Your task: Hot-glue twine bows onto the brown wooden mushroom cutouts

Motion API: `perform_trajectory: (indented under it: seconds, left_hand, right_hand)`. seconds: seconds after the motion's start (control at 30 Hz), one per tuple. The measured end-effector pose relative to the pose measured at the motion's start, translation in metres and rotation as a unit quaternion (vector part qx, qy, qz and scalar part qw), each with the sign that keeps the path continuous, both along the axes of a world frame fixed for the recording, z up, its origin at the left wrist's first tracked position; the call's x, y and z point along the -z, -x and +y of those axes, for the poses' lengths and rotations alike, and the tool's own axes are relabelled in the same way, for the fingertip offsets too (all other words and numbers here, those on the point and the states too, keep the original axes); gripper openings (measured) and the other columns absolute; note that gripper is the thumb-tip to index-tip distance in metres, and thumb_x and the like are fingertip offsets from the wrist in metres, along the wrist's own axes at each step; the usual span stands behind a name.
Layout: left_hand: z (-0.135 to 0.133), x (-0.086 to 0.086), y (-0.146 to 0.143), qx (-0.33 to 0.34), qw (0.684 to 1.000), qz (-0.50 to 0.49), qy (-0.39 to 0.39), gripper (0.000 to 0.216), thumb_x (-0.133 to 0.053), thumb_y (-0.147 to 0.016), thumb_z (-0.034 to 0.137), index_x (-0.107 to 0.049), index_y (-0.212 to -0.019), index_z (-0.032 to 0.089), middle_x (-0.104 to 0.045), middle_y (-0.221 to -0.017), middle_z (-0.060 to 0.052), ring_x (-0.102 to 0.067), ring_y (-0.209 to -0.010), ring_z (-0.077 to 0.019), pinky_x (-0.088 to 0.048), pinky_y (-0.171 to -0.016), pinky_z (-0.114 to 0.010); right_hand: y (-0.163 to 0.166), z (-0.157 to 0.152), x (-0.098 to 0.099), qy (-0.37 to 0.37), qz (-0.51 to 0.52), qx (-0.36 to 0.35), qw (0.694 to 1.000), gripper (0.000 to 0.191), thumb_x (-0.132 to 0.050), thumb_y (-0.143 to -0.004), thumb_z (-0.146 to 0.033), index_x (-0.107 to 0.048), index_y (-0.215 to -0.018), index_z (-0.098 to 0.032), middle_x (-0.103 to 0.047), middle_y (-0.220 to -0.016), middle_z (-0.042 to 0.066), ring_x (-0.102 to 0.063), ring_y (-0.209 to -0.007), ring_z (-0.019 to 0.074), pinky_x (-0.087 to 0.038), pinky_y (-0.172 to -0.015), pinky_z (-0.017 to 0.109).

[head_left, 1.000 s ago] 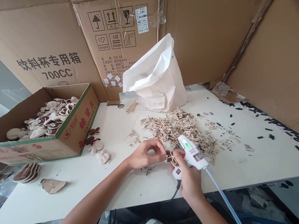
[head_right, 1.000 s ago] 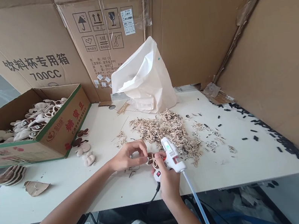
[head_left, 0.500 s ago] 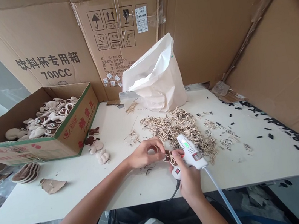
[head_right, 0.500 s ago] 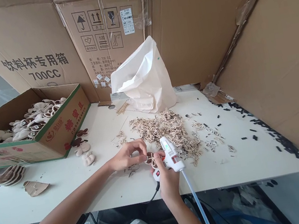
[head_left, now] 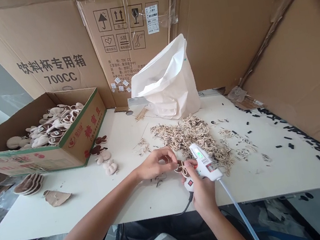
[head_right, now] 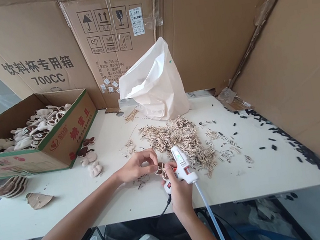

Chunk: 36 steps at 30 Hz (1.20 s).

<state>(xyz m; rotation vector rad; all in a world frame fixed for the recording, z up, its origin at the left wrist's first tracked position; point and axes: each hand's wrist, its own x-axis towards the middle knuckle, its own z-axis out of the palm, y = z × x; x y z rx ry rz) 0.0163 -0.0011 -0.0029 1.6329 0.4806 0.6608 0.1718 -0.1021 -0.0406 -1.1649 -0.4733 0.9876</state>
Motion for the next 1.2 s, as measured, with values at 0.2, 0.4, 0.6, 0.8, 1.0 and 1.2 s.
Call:
perform_trajectory:
  seconds: [0.2,0.4,0.6,0.8,1.0,1.2]
  left_hand:
    - [0.0001,0.0020,-0.0003,0.003,1.000,-0.003,0.017,0.016,-0.073,-0.091,0.030,-0.070,-0.092,0.014,-0.062,-0.104,-0.007,-0.068,-0.087,-0.0177,-0.055,-0.084,-0.033]
    - [-0.0013,0.0000,-0.0004,0.009,1.000,0.004,0.028,0.017,-0.072,-0.092,0.030,-0.065,-0.096,0.015,-0.067,-0.098,-0.007,-0.069,-0.087,-0.0185,-0.053,-0.084,-0.033]
    - [-0.0016,0.0008,-0.0004,0.005,0.999,0.011,0.038,0.023,-0.074,-0.091,0.030,-0.060,-0.103,0.016,-0.067,-0.091,-0.004,-0.063,-0.080,-0.0153,-0.047,-0.076,-0.028]
    - [-0.0026,0.0028,-0.0009,0.002,0.998,0.034,0.050,0.022,-0.070,-0.094,0.035,-0.061,-0.101,0.016,-0.067,-0.087,-0.005,-0.058,-0.074,-0.0142,-0.042,-0.068,-0.026]
    - [-0.0029,0.0015,0.0000,-0.013,0.994,0.109,0.007,0.032,-0.064,-0.096,0.043,-0.065,-0.083,0.013,-0.056,-0.068,0.001,-0.041,-0.059,-0.0095,-0.030,-0.055,-0.023]
    - [-0.0046,0.0033,-0.0028,-0.025,0.993,0.115,0.002,0.041,-0.061,-0.098,0.051,-0.065,-0.082,0.013,-0.059,-0.072,0.000,-0.041,-0.060,-0.0093,-0.032,-0.056,-0.023]
  right_hand:
    - [0.0001,0.0005,0.0000,0.001,-0.004,-0.008,1.000,0.041,-0.091,-0.076,-0.048,-0.067,-0.093,-0.019,-0.068,-0.073,0.000,-0.058,-0.050,0.0126,-0.047,-0.047,0.025]
    - [-0.0002,0.0006,0.0021,-0.004,-0.007,-0.007,1.000,0.040,-0.091,-0.076,-0.047,-0.067,-0.092,-0.020,-0.068,-0.073,0.000,-0.057,-0.051,0.0121,-0.046,-0.047,0.024]
    - [0.0006,0.0002,0.0021,-0.001,-0.001,-0.001,1.000,0.041,-0.091,-0.075,-0.048,-0.067,-0.093,-0.019,-0.067,-0.073,-0.001,-0.057,-0.051,0.0119,-0.046,-0.047,0.023]
    - [0.0017,-0.0004,-0.0010,-0.005,0.004,0.005,1.000,0.041,-0.092,-0.075,-0.047,-0.067,-0.093,-0.020,-0.068,-0.081,0.000,-0.058,-0.051,0.0114,-0.048,-0.047,0.025]
    - [0.0007,-0.0012,-0.0001,0.005,-0.004,0.002,1.000,0.043,-0.091,-0.074,-0.049,-0.068,-0.095,-0.020,-0.069,-0.084,0.001,-0.064,-0.055,0.0149,-0.050,-0.048,0.026]
    - [0.0007,-0.0002,0.0010,0.012,-0.007,0.005,1.000,0.045,-0.092,-0.073,-0.049,-0.069,-0.097,-0.019,-0.071,-0.088,0.002,-0.061,-0.053,0.0127,-0.051,-0.049,0.026]
